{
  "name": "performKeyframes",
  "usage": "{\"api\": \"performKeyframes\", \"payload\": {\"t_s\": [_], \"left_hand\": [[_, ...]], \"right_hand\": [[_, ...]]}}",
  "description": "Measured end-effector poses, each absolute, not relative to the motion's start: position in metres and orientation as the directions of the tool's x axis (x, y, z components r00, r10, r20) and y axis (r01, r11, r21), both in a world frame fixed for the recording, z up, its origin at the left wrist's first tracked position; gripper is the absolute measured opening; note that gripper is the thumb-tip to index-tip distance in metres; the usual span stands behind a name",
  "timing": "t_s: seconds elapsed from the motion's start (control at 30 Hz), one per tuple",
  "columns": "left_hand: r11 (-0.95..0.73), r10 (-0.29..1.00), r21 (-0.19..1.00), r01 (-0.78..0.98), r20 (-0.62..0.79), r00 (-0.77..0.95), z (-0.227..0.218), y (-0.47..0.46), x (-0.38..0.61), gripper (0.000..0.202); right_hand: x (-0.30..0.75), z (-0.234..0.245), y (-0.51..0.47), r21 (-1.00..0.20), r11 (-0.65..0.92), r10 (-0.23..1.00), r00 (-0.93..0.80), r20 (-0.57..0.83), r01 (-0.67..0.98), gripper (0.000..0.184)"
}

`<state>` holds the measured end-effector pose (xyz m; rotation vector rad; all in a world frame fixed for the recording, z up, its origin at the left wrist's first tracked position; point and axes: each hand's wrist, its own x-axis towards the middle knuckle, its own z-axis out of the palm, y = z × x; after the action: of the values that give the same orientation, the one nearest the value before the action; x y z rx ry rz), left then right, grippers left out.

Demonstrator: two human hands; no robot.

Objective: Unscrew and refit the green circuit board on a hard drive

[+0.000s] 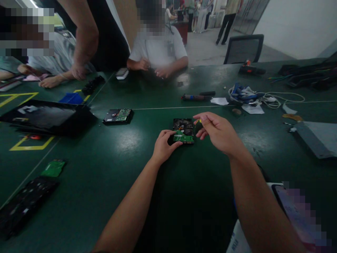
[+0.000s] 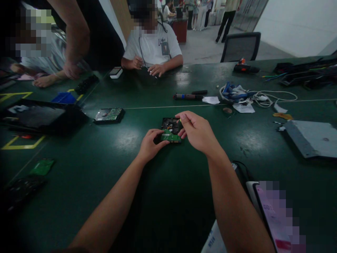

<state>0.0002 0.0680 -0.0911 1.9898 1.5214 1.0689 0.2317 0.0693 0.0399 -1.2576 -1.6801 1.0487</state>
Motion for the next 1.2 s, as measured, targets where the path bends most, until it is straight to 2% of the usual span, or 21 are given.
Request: {"api": "performKeyframes", "payload": {"t_s": [0.07, 0.13, 0.23, 0.33, 0.43, 0.67, 0.77, 0.87, 0.97, 1.07, 1.2], "left_hand": [[-0.303, 0.946, 0.724, 0.620, 0.309, 0.101, -0.0915, 0.0680, 0.0000, 0.046], [-0.299, 0.947, 0.729, 0.616, 0.305, 0.100, -0.0918, 0.0683, -0.0002, 0.046], [-0.308, 0.944, 0.726, 0.615, 0.312, 0.105, -0.0919, 0.0686, -0.0003, 0.047], [-0.298, 0.948, 0.725, 0.621, 0.301, 0.103, -0.0914, 0.0685, -0.0001, 0.048], [-0.288, 0.951, 0.728, 0.622, 0.292, 0.099, -0.0903, 0.0681, 0.0002, 0.048], [-0.300, 0.947, 0.724, 0.621, 0.306, 0.100, -0.0905, 0.0681, 0.0009, 0.047], [-0.302, 0.946, 0.722, 0.623, 0.307, 0.103, -0.0912, 0.0679, 0.0009, 0.047], [-0.300, 0.947, 0.721, 0.625, 0.302, 0.107, -0.0906, 0.0677, 0.0007, 0.047], [-0.299, 0.948, 0.722, 0.624, 0.300, 0.107, -0.0897, 0.0680, 0.0007, 0.047], [-0.303, 0.947, 0.723, 0.620, 0.304, 0.108, -0.0903, 0.0686, 0.0006, 0.045], [-0.306, 0.945, 0.725, 0.618, 0.311, 0.103, -0.0927, 0.0691, 0.0002, 0.046]], "right_hand": [[0.2324, 0.0407, 0.0694, -0.938, 0.158, 0.969, -0.231, 0.087, 0.309, 0.045], [0.2335, 0.0411, 0.0699, -0.918, 0.182, 0.967, -0.232, 0.103, 0.352, 0.044], [0.2347, 0.0410, 0.0707, -0.837, 0.239, 0.971, -0.152, 0.187, 0.493, 0.037], [0.2344, 0.0400, 0.0710, -0.810, 0.192, 0.979, -0.054, 0.195, 0.554, 0.030], [0.2328, 0.0392, 0.0702, -0.862, 0.162, 0.987, -0.062, 0.151, 0.480, 0.028], [0.2290, 0.0397, 0.0693, -0.946, 0.155, 0.970, -0.227, 0.091, 0.285, 0.044], [0.2305, 0.0397, 0.0703, -0.937, 0.161, 0.971, -0.219, 0.094, 0.310, 0.044], [0.2335, 0.0391, 0.0715, -0.860, 0.235, 0.970, -0.160, 0.181, 0.452, 0.037], [0.2358, 0.0366, 0.0726, -0.810, 0.226, 0.971, -0.061, 0.230, 0.542, 0.029], [0.2359, 0.0342, 0.0728, -0.854, 0.183, 0.980, -0.026, 0.196, 0.487, 0.025], [0.2332, 0.0347, 0.0719, -0.915, 0.189, 0.980, -0.128, 0.153, 0.356, 0.034]]}}
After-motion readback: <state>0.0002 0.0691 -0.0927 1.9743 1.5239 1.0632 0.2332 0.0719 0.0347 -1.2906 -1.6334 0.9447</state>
